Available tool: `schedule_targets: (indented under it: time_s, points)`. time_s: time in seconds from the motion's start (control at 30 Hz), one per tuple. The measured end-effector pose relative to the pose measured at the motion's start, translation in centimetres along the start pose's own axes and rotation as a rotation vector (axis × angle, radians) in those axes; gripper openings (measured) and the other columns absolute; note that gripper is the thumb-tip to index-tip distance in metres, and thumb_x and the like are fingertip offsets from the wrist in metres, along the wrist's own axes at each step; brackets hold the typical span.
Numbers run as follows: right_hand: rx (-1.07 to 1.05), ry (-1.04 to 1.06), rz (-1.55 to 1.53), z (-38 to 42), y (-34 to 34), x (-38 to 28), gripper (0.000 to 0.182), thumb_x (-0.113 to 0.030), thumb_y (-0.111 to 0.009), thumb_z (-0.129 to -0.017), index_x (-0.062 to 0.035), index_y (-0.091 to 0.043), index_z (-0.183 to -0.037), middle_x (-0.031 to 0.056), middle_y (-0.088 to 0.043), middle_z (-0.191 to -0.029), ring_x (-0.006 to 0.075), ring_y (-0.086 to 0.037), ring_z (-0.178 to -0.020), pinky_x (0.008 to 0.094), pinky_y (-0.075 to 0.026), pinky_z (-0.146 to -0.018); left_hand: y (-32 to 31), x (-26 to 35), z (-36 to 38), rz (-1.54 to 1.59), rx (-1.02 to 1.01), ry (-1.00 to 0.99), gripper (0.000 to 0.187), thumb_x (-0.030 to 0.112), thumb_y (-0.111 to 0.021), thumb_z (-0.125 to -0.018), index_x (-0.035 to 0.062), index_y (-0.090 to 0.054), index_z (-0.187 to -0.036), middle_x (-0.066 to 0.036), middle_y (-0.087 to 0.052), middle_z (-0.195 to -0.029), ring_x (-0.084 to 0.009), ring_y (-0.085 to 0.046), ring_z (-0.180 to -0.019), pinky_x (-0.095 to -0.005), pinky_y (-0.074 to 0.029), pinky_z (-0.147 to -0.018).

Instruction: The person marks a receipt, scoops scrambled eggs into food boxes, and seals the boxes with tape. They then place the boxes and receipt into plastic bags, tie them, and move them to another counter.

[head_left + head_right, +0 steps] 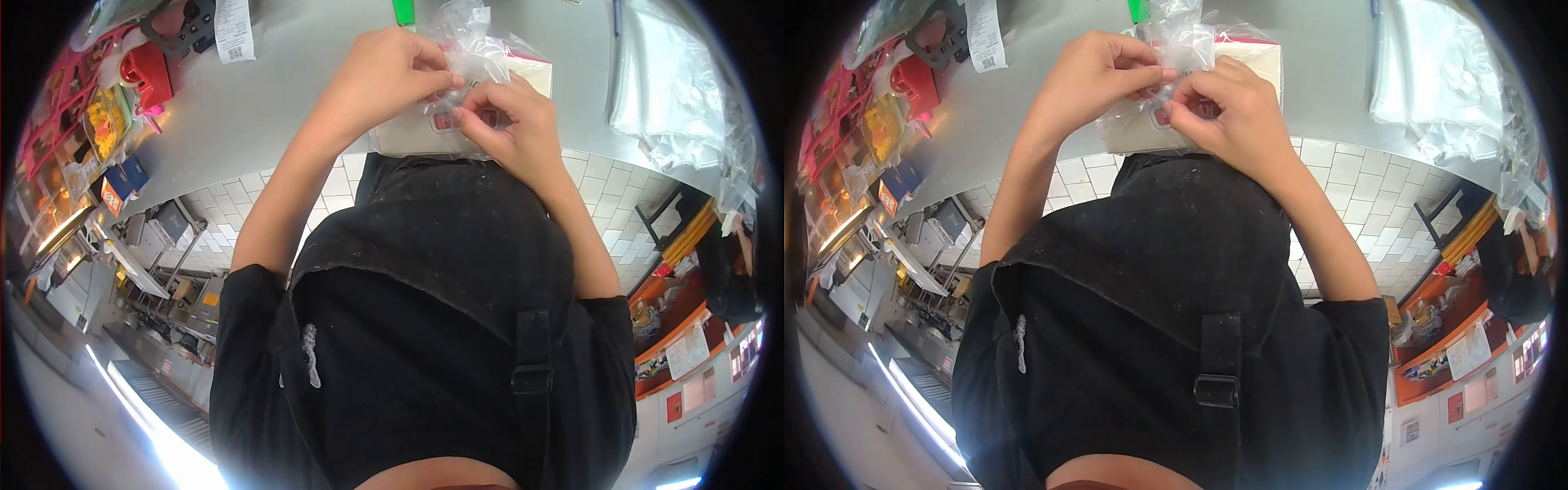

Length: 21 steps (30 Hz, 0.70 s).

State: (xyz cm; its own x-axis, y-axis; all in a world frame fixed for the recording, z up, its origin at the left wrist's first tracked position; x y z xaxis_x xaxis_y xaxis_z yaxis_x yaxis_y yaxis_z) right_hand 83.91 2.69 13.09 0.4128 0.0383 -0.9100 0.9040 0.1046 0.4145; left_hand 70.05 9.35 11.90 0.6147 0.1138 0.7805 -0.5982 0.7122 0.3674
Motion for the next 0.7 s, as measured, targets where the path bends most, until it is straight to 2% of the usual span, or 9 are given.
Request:
schedule_targets:
  time_s: [0.7]
  points:
    - [-0.019, -0.019, 0.013, 0.17, 0.16, 0.14, 0.008, -0.009, -0.069, -0.066, -0.0046, -0.064, -0.070, 0.0042, -0.055, -0.061, 0.0126, -0.056, -0.056, 0.0238, -0.047, -0.053, -0.15, 0.06, 0.30, -0.026, 0.042, -0.021, 0.027, 0.022, -0.069, -0.075, -0.0032, -0.067, -0.085, -0.007, -0.065, -0.067, -0.0090, -0.061, -0.061, -0.0207, -0.047, -0.057]
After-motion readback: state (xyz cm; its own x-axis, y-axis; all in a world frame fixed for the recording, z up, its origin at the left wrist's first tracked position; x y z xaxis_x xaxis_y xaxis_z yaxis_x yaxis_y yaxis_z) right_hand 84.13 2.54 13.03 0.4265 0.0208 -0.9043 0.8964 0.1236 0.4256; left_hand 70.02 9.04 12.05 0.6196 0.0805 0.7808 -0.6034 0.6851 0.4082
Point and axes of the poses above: each hand's wrist, its own z-axis away from the middle knuckle, its own y-axis out of the back of the hand, x = y × z, the point moved 5 cm from there along -z, towards the middle knuckle
